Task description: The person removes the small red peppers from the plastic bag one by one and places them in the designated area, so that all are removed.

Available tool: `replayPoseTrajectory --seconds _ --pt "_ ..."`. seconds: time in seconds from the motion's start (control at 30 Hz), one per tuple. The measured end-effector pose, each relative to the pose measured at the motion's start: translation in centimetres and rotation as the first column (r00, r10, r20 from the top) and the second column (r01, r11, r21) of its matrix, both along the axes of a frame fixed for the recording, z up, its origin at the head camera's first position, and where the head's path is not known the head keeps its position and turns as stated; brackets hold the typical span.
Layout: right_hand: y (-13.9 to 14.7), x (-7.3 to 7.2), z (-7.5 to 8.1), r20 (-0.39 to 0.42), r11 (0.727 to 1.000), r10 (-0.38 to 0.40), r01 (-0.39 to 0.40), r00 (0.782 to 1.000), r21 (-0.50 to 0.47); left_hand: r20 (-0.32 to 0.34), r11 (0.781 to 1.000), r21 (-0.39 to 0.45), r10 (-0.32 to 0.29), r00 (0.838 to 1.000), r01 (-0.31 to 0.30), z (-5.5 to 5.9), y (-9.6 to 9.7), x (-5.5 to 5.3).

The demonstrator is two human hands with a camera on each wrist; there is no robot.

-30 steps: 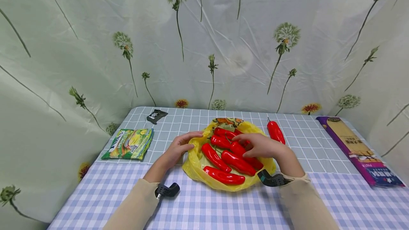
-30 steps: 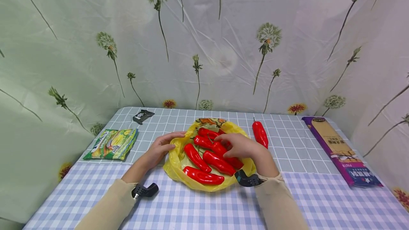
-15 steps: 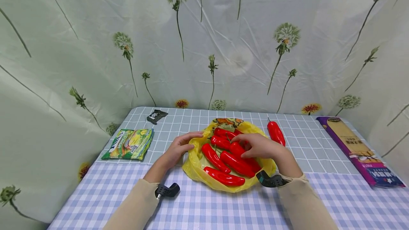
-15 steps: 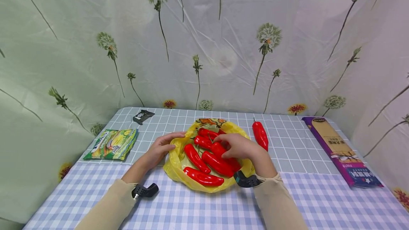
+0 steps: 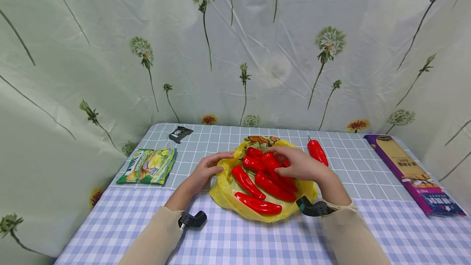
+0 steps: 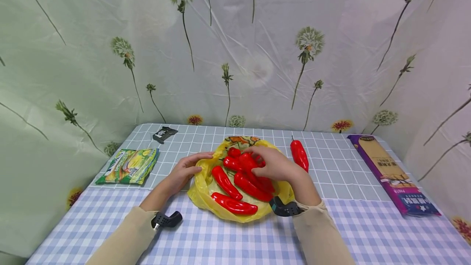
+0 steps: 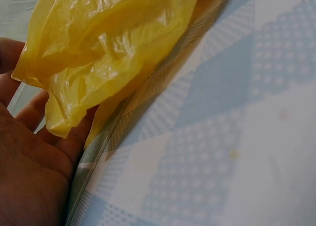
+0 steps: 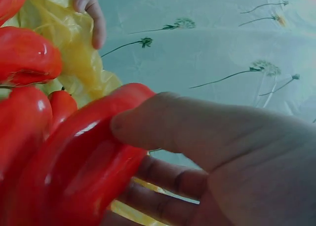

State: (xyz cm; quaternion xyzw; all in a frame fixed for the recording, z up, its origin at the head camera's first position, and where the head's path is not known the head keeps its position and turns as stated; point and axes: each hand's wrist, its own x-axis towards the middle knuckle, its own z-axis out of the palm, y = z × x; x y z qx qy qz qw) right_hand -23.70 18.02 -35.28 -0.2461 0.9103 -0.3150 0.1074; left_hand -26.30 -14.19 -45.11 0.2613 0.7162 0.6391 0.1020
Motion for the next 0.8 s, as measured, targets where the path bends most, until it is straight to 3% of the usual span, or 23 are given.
replayPoseTrajectory --seconds 0.8 --pt "2.3 0.1 2.1 -0.178 0.978 -0.152 0.122 0.972 -0.170 0.005 1.000 0.001 0.002 1.000 -0.002 0.1 0.0 0.0"
